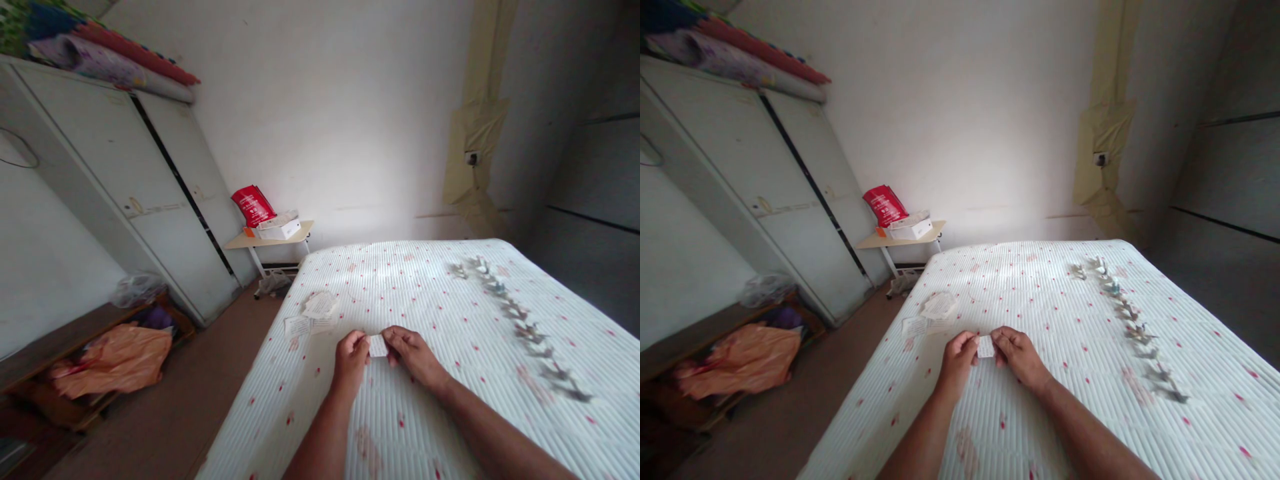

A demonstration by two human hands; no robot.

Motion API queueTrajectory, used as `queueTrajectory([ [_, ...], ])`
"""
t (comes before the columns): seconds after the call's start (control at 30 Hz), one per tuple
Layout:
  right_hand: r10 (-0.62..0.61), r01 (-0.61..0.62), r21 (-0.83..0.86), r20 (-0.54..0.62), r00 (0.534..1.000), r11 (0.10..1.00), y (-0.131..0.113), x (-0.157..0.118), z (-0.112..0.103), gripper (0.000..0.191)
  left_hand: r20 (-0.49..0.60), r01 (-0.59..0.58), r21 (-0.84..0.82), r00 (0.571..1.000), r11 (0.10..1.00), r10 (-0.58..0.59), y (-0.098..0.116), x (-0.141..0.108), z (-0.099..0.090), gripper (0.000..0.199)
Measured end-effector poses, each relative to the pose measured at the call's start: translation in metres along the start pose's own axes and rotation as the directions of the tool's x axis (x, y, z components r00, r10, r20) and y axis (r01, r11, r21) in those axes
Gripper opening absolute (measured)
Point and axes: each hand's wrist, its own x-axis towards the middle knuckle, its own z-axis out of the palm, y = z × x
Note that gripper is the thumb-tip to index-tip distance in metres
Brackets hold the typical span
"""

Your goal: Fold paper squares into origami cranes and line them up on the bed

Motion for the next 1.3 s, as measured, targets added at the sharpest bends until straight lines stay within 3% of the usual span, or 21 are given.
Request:
queueTrajectory([
  [0.17,-0.009,0.007,0.095,0.023,1.0,0.995,0.004,0.002,0.0,0.035,-0.09,0.021,-0.152,0.995,0.988,-0.035,0.002,0.002,-0.002,0.031],
  [0.37,-0.036,0.036,0.14,-0.004,0.999,0.989,0.011,0.004,0.006,0.03,-0.077,0.034,-0.178,0.996,0.983,-0.048,0.003,0.0,0.0,0.029],
  [0.63,-0.021,0.027,0.071,-0.086,0.996,0.997,0.013,0.005,0.002,0.025,-0.031,0.035,-0.18,0.999,0.983,-0.041,0.003,-0.003,0.003,0.032],
  [1.1,-0.153,0.138,-0.117,-0.138,0.979,0.984,0.017,0.002,0.0,0.013,-0.024,0.002,-0.133,1.0,0.991,-0.005,-0.005,0.0,0.001,0.031],
  [1.3,-0.186,0.169,-0.114,-0.165,0.969,0.979,0.022,0.004,-0.001,0.013,0.003,0.023,-0.178,1.0,0.984,-0.023,-0.002,-0.001,0.001,0.03],
])
